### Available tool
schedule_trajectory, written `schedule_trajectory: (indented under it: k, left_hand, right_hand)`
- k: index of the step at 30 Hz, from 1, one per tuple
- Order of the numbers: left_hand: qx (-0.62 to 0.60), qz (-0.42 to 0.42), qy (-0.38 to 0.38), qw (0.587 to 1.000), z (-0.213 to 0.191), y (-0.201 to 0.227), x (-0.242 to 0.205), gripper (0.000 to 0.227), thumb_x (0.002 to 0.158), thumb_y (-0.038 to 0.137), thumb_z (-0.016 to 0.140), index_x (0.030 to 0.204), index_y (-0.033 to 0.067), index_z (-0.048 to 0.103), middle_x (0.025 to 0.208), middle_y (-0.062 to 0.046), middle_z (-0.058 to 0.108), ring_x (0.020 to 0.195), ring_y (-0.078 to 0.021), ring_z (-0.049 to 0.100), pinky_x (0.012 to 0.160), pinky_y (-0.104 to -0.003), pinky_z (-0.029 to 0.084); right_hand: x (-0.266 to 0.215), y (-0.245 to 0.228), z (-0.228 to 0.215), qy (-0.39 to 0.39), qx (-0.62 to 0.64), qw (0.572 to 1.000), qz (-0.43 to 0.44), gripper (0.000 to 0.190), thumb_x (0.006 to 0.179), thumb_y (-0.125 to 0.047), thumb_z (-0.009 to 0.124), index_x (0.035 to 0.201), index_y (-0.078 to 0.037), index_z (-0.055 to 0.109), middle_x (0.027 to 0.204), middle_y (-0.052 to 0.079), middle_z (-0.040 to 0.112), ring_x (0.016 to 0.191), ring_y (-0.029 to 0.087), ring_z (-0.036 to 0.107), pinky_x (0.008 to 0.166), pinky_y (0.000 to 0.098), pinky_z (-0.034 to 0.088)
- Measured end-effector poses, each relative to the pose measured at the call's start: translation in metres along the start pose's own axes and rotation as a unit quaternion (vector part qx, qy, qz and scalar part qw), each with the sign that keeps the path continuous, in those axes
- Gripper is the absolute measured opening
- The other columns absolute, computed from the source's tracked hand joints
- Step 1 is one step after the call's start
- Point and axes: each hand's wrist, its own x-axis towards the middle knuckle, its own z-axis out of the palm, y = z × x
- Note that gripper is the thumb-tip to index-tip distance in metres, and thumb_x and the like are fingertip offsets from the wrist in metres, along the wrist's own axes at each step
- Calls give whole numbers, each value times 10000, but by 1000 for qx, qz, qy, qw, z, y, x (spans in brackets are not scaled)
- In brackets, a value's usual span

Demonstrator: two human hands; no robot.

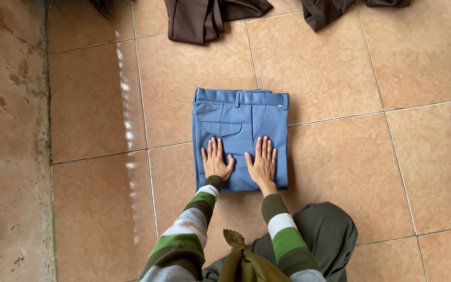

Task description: Folding blue trousers into a neat rectangular shape on the floor.

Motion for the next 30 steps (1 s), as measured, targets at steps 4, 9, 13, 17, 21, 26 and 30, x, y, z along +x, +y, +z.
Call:
schedule_trajectory:
  k: [4, 9, 13, 17, 21, 26, 30]
  left_hand:
    - [7, 3, 4, 1000, -2, 1, -1, 843, 855, 483, 475, 1612, 154, 307, 1665, -133, 301, 1547, -267, 253, 1243, -557, 114]
    - [-1, 10, 6, 1000, -3, 1, -1, 845, 868, 467, 463, 1627, 154, 266, 1672, -144, 273, 1553, -286, 227, 1241, -569, 93]
    - [11, 41, 1, 999, -3, 0, 0, 887, 862, 505, 462, 1642, 163, 215, 1698, -142, 196, 1571, -296, 155, 1239, -579, 59]
    - [-9, 80, -36, 996, -12, 2, 1, 910, 847, 586, 462, 1639, 205, 228, 1694, -119, 218, 1571, -284, 165, 1245, -582, 50]
    - [-11, 62, -35, 997, -9, 0, 2, 800, 876, 531, 466, 1608, 240, 329, 1664, -94, 306, 1553, -259, 234, 1250, -559, 88]
    - [-6, 57, -20, 998, -9, 1, 0, 779, 873, 506, 472, 1598, 246, 357, 1650, -94, 343, 1539, -249, 278, 1251, -541, 115]
    - [-9, 57, 11, 998, -6, 3, 0, 767, 856, 489, 489, 1581, 259, 394, 1633, -83, 382, 1527, -240, 310, 1251, -534, 127]
  right_hand:
    - [-3, 30, -2, 24, -10, 999, 48, 743, 1062, -552, 296, 1643, -117, 141, 1703, 172, 122, 1568, 332, 110, 1252, 532, 19]
    - [9, 68, 7, 49, 33, 964, 260, 831, 1031, -672, 231, 1641, -122, 103, 1692, 218, 69, 1574, 353, 28, 1231, 640, 31]
    - [14, 53, -11, 83, 63, 969, 225, 815, 1040, -643, 275, 1644, -120, 118, 1677, 262, 76, 1568, 388, 35, 1215, 656, 33]
    - [14, 15, -18, 75, 35, 995, 59, 795, 1030, -561, 387, 1632, -84, 183, 1667, 282, 130, 1555, 419, 111, 1211, 645, 93]
    - [4, 0, -12, -43, 10, 999, 12, 800, 1038, -593, 321, 1643, -106, 127, 1702, 197, 83, 1577, 338, 74, 1247, 576, 38]
    - [-4, 18, -29, -74, -22, 996, 33, 791, 1040, -630, 262, 1648, -148, 109, 1713, 140, 76, 1578, 300, 72, 1264, 532, 36]
    - [-7, 38, -23, -87, -48, 993, 65, 824, 1018, -692, 214, 1650, -182, 73, 1717, 115, 51, 1581, 283, 56, 1268, 523, 79]
